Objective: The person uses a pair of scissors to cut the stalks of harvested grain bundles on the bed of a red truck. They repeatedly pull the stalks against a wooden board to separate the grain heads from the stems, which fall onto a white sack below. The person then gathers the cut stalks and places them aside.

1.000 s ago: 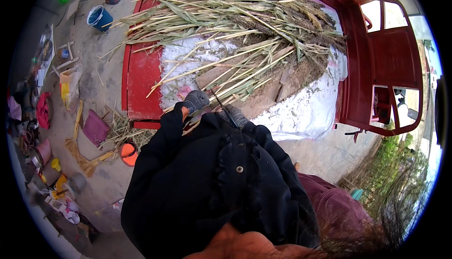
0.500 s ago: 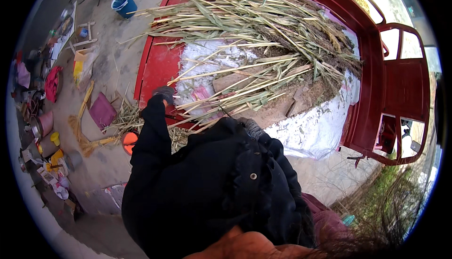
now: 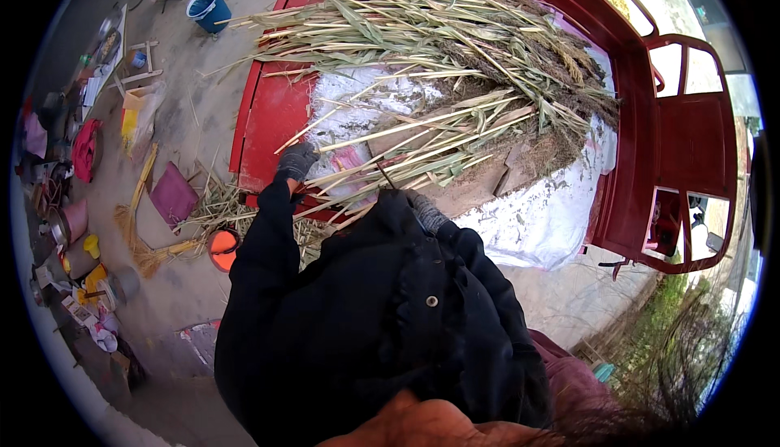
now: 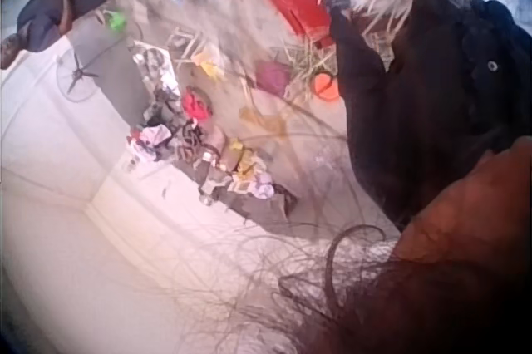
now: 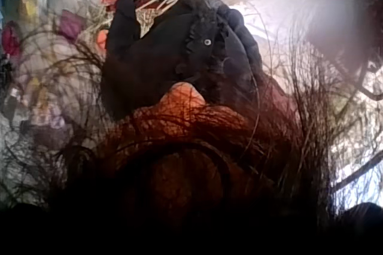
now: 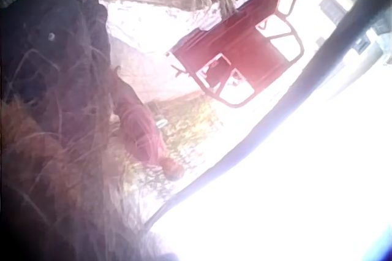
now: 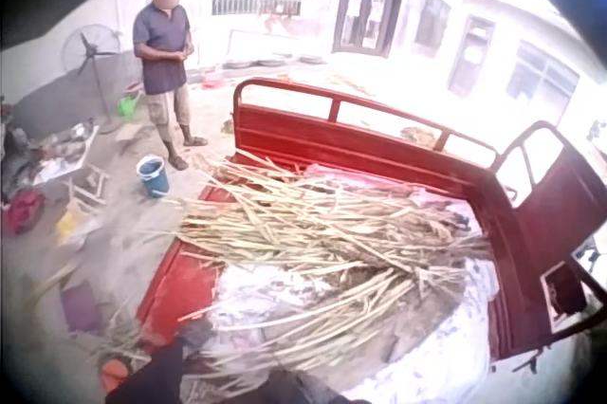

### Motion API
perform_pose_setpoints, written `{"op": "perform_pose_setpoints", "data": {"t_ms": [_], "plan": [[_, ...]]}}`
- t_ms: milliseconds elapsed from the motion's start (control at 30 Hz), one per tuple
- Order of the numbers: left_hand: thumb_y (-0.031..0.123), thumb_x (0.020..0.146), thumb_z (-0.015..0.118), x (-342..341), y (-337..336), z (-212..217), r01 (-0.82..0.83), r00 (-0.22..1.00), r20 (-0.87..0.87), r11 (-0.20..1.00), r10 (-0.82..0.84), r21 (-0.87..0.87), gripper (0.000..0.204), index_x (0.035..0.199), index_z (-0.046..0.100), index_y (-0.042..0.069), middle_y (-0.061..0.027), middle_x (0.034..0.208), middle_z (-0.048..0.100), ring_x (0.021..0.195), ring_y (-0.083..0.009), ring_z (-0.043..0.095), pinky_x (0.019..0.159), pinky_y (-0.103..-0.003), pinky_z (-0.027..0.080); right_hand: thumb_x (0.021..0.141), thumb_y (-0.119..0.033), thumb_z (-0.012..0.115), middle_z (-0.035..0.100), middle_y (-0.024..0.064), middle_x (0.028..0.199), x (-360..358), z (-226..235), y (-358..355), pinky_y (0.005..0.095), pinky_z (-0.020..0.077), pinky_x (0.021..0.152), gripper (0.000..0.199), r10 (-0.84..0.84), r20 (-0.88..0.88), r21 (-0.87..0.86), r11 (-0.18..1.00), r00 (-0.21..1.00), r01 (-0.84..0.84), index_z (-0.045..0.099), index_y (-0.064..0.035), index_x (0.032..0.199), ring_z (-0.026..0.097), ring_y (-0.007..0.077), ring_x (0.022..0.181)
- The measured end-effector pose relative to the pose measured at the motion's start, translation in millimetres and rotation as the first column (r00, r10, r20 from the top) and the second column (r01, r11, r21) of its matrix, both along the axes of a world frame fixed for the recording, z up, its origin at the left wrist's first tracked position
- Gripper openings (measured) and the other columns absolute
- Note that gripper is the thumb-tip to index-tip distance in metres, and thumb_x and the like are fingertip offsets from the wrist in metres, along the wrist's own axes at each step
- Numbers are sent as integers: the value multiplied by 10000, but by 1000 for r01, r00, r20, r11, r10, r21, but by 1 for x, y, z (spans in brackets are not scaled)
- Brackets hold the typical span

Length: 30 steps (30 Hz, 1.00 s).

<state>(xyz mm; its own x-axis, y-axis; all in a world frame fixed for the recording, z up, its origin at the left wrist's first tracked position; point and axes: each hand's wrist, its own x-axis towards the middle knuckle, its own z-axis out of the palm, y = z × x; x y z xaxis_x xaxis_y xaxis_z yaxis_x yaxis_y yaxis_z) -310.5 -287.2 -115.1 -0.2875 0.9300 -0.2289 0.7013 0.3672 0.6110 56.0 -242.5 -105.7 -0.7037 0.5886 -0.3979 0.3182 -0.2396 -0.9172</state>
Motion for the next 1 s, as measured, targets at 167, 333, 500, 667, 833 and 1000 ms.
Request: {"op": "perform_pose_setpoints", "data": {"t_ms": [167,333,500,667,833,1000], "plan": [[239,763,577,25,-28,21,-45,951,308,991,5,125,245,830,589,4,-185,811,580,771,-361,535,685,-414,416,792,-250,529,553,173,978,-62,-47,-11,346,414,790,337,336,196,296,875,921,-382,500,-21,1037,534,271,924],[272,789,522,38,-40,36,-90,994,77,974,75,210,287,847,584,-2,-200,848,577,813,-369,527,729,-421,414,802,-254,524,514,210,1028,-99,28,-23,356,409,783,335,320,206,40,942,925,-335,495,-7,1027,513,302,954],[226,781,538,53,-43,28,-57,998,-4,954,61,296,244,843,581,-6,-198,843,573,807,-366,528,722,-419,416,820,-274,508,523,218,959,-114,64,-37,369,403,769,317,230,113,103,965,967,-241,504,1,978,514,313,931],[190,777,534,66,-55,19,162,983,-111,973,-145,166,191,820,588,11,-178,802,576,796,-347,533,717,-425,418,867,-343,415,521,239,835,-132,21,-44,409,404,700,379,257,315,372,852,914,-368,501,22,916,526,354,842],[219,751,547,70,-66,27,8,1000,-7,969,-6,247,199,839,577,43,-167,823,576,756,-356,536,669,-438,424,769,-283,552,531,223,752,-123,11,-52,446,408,641,298,140,283,372,896,949,-243,508,-13,885,535,372,751],[232,737,572,7,-104,-28,338,930,92,925,-357,171,202,814,602,47,-172,820,572,782,-333,538,726,-412,430,708,-266,615,560,220,778,-119,59,-37,435,432,639,304,269,475,261,866,838,-426,523,-41,891,555,365,769]]}}
